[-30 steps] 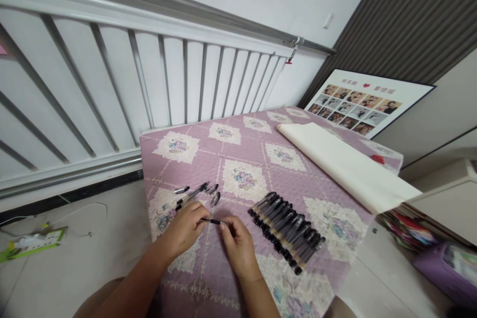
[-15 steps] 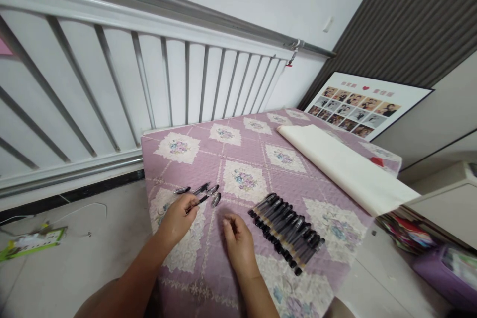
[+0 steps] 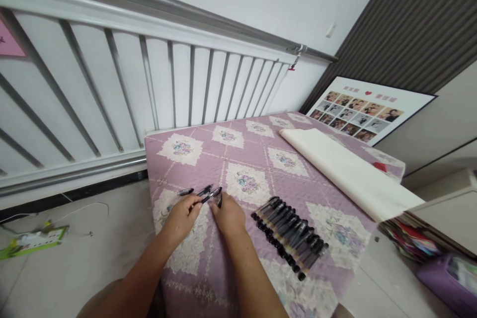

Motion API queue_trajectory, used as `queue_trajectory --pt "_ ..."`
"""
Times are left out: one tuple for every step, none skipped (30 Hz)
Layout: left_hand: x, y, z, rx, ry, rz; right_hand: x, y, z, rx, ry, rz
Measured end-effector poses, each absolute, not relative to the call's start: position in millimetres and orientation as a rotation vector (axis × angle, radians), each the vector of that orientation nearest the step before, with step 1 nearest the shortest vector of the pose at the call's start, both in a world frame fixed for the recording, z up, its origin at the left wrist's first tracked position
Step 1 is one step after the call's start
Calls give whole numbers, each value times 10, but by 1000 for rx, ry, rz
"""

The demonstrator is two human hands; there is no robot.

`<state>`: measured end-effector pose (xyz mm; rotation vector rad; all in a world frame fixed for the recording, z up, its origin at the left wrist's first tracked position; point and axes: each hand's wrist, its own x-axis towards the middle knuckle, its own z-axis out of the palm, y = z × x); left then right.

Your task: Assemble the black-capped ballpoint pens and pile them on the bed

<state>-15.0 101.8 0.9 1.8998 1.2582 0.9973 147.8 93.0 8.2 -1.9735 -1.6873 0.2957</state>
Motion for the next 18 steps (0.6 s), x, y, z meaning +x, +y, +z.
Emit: queue_trajectory --pt "-148 1018 15 1911 1260 984 1473 940 64 -1950 -1682 303" --pt "-147 1016 22 1921 1260 968 1477 937 48 -1924 -1675 311" --pt "-145 1012 28 1933 1258 951 1490 922 34 -1898 -1669 320" --pt "-144 1007 35 1946 1254 936 1510 893 22 -1878 -1667 329" --pt "-142 1000 41 1959 1250 923 1538 851 9 -1865 -1674 333" --pt "-139 991 46 1971 1245 909 1570 795 -8 -1842 -1673 345" --pt "-134 981 51 1985 1238 891 1604 728 -32 -1809 -1651 372" --pt "-129 969 55 2000 1235 872 1638 653 -63 -1772 -1622 402" --pt "-123 955 59 2018 1234 849 1668 575 -100 -1689 -1514 482" --pt "-115 941 63 2039 1235 821 1693 499 -141 -1620 -1371 562" --pt "-107 926 66 2063 1239 792 1712 429 -181 -1576 -1220 599" --pt "-99 911 69 2088 1244 763 1722 370 -214 -1538 -1092 627" --pt "-91 896 72 2114 1248 738 1726 325 -238 -1510 -979 638" --pt "-84 883 75 2140 1244 715 1724 294 -248 -1488 -888 645" --pt "-78 871 77 2165 1234 695 1718 277 -245 -1466 -818 658" --pt "-73 861 78 2188 1223 677 1710 270 -231 -1443 -765 675" --pt "-69 854 77 2208 1211 663 1703 271 -209 -1422 -727 697" --pt "-66 849 75 2221 1200 651 1697 275 -184 -1403 -700 716"
